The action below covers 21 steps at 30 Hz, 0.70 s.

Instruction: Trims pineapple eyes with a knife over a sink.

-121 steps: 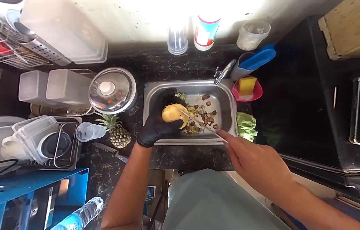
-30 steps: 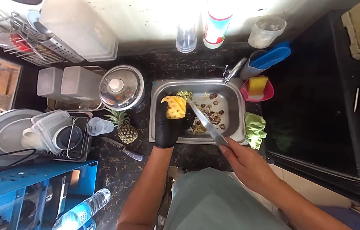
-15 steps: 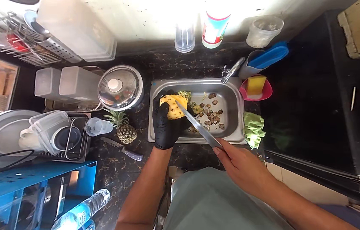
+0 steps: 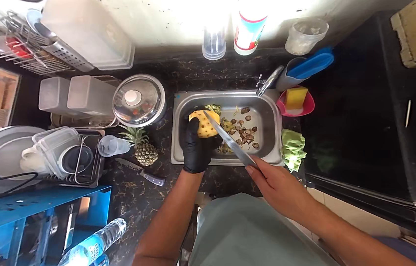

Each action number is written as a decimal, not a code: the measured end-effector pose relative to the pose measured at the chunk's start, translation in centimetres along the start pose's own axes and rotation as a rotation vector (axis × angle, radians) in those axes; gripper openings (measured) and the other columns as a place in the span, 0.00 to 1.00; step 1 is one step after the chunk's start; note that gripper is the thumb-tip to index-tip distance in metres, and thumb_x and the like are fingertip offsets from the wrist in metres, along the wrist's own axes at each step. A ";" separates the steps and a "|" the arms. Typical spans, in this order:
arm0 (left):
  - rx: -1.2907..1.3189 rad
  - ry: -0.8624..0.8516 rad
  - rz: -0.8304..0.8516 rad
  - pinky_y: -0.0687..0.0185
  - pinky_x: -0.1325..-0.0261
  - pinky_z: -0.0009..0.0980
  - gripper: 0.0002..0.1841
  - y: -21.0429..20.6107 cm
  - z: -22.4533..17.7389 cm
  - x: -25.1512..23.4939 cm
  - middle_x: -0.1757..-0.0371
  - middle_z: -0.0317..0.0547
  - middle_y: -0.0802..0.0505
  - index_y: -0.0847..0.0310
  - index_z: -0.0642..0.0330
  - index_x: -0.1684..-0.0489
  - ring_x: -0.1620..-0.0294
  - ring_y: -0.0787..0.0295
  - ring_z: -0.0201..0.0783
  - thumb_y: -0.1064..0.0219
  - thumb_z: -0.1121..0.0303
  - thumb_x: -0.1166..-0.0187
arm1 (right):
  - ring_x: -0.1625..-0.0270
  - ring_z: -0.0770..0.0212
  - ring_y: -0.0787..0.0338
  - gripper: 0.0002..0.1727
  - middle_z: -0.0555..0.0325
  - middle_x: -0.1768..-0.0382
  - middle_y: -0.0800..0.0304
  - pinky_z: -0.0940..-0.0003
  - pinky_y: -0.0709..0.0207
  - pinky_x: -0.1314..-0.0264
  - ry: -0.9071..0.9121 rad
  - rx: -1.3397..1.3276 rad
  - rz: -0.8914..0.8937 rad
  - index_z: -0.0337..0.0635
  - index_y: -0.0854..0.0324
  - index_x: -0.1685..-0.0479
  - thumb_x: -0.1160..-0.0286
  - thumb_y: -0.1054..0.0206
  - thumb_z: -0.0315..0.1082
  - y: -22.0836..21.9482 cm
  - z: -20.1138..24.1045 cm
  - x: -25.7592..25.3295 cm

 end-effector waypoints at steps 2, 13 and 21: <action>0.007 -0.048 -0.029 0.16 0.34 0.44 0.20 0.1 -0.6 -0.7 0.35 0.48 0.16 0.34 0.49 0.25 0.36 0.15 0.42 0.43 0.62 0.14 | 0.76 0.62 0.18 0.25 0.62 0.73 0.14 0.61 0.22 0.74 0.063 0.108 -0.119 0.53 0.22 0.20 0.06 0.53 0.47 0.2 0.5 0.2; -0.183 -0.155 -0.093 0.12 0.40 0.43 0.26 -0.6 -1.2 0.2 0.37 0.49 0.15 0.34 0.54 0.24 0.40 0.13 0.42 0.35 0.56 0.18 | 0.77 0.56 0.13 0.25 0.57 0.70 0.10 0.58 0.20 0.78 0.081 0.326 -0.212 0.51 0.23 0.19 0.08 0.52 0.41 -0.7 0.9 -0.2; -0.180 -0.166 -0.139 0.08 0.49 0.48 0.23 -0.4 0.1 0.4 0.41 0.53 0.12 0.28 0.56 0.28 0.45 0.10 0.46 0.34 0.58 0.17 | 0.70 0.54 0.09 0.26 0.55 0.64 0.08 0.56 0.16 0.70 0.018 0.337 -0.165 0.52 0.28 0.15 0.07 0.54 0.41 -0.9 1.5 -1.9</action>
Point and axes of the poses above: each hand's wrist, its own x-axis away from the middle knuckle, its own y-axis out of the back of the hand, z = x × y, the point moved 7 cm from there along -x, towards the middle knuckle
